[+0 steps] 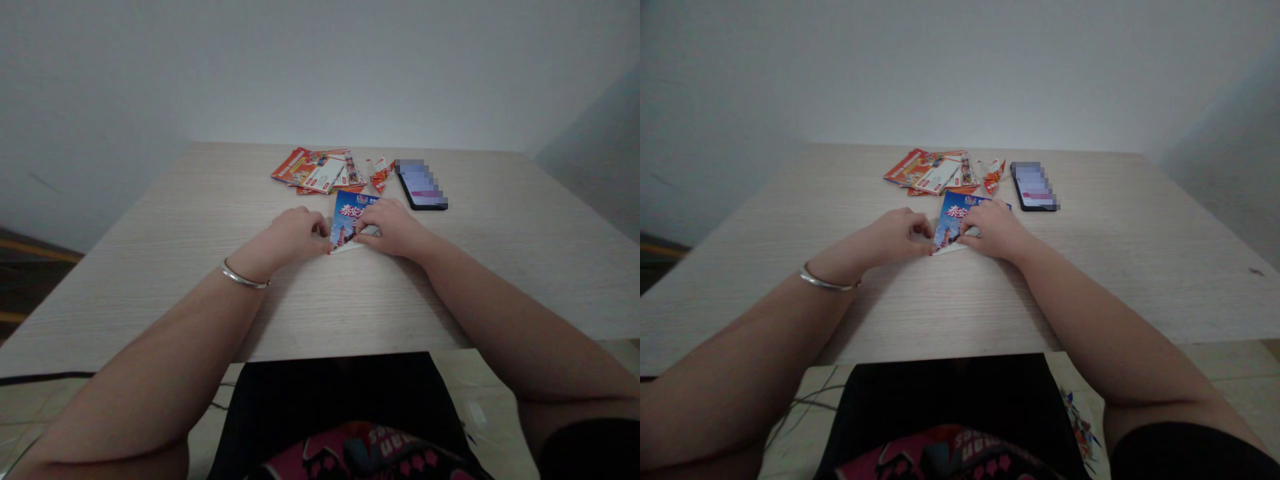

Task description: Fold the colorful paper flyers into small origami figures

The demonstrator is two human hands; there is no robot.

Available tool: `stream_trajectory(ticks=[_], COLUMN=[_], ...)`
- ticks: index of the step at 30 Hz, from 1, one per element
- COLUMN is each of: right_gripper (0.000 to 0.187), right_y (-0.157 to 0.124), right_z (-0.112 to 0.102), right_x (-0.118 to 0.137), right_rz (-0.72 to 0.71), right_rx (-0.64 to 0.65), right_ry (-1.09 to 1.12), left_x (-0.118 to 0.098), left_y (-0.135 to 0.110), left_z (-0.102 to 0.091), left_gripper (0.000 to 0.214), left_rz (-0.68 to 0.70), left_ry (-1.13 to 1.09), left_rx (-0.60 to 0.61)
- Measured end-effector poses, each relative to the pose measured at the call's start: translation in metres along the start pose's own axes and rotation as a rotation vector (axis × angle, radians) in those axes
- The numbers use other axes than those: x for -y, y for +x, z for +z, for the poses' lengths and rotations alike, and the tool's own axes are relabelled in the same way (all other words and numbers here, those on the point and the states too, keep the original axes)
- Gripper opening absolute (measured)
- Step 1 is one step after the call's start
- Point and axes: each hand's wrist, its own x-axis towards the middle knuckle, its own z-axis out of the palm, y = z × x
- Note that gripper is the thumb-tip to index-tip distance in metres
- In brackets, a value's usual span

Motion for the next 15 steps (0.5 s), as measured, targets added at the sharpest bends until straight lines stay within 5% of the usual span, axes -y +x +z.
stream_trajectory(ticks=[5, 10, 15], right_gripper=[0.015, 0.017, 0.019], right_y=[0.001, 0.000, 0.000], right_z=[0.002, 0.001, 0.002], right_x=[-0.004, -0.001, 0.003], right_rz=[-0.018, 0.019, 0.073], right_rx=[0.004, -0.081, -0.105], right_ry=[0.048, 0.014, 0.043], left_x=[-0.011, -0.021, -0.016], left_y=[-0.010, -0.012, -0.002], left_z=[-0.009, -0.013, -0.009], left_gripper=[0.018, 0.030, 0.031], left_rz=[0.263, 0.231, 0.262], left_ry=[-0.034, 0.157, 0.299], left_rx=[-0.172, 0.039, 0.033])
